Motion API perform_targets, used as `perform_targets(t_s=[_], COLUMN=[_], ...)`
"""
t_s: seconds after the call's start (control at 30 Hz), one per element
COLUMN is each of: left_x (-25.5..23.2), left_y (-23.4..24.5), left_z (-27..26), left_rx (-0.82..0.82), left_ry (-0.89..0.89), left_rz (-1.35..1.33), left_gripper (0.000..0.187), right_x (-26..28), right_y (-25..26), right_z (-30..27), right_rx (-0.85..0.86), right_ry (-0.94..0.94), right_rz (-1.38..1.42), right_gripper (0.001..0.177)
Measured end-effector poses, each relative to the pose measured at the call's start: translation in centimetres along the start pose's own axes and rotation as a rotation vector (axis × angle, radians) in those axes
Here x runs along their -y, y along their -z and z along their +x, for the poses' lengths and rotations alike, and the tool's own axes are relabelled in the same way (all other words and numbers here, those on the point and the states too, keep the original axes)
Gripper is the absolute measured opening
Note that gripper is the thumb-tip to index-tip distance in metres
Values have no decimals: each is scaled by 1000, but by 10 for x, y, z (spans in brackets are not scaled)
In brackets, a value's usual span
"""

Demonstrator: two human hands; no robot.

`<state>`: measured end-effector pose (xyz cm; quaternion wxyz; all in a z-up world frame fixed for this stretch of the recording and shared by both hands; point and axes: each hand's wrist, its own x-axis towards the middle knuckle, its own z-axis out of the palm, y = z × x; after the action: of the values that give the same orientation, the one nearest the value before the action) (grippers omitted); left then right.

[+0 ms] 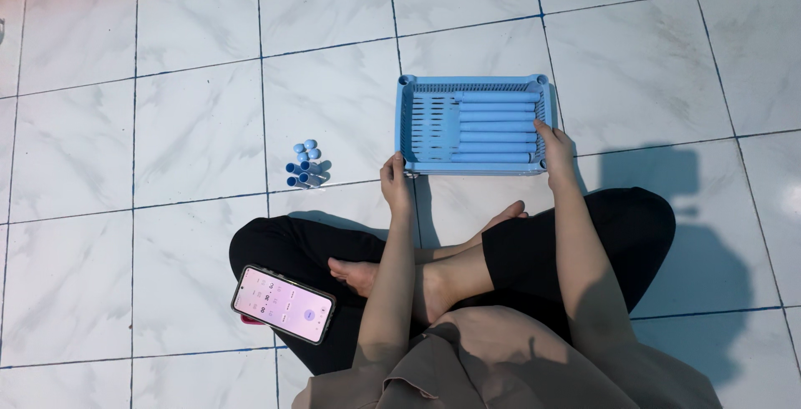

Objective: The person sits on a tiled floor and assembles a blue plastic rack by inserting cylindrical rods into slots and attaching small spherical caps to the corners. The person handles the rack and components by hand, aligning parts and securing them into place.

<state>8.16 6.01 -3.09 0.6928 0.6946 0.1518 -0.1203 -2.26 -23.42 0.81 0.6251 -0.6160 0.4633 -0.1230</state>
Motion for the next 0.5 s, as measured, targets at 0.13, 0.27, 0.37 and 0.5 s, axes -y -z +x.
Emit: perform_targets(t_s=[0.13, 0.27, 0.37, 0.5], left_x=[4, 2, -2, -5], left_y=[0, -1, 0, 0], left_z=[2, 1, 0, -3], left_rx=[-1, 0, 2, 7], left_ry=[-13, -31, -16, 6], left_rz=[-4, -30, -39, -35], left_gripper=[70, 68, 68, 69], right_x=[-4, -2, 0, 0], right_y=[0, -1, -1, -1], right_z=[2, 1, 0, -1], right_rx=[3, 6, 0, 12], right_ry=[-1, 4, -14, -5], right_rz=[24, 23, 2, 12], right_gripper=[63, 64, 65, 67])
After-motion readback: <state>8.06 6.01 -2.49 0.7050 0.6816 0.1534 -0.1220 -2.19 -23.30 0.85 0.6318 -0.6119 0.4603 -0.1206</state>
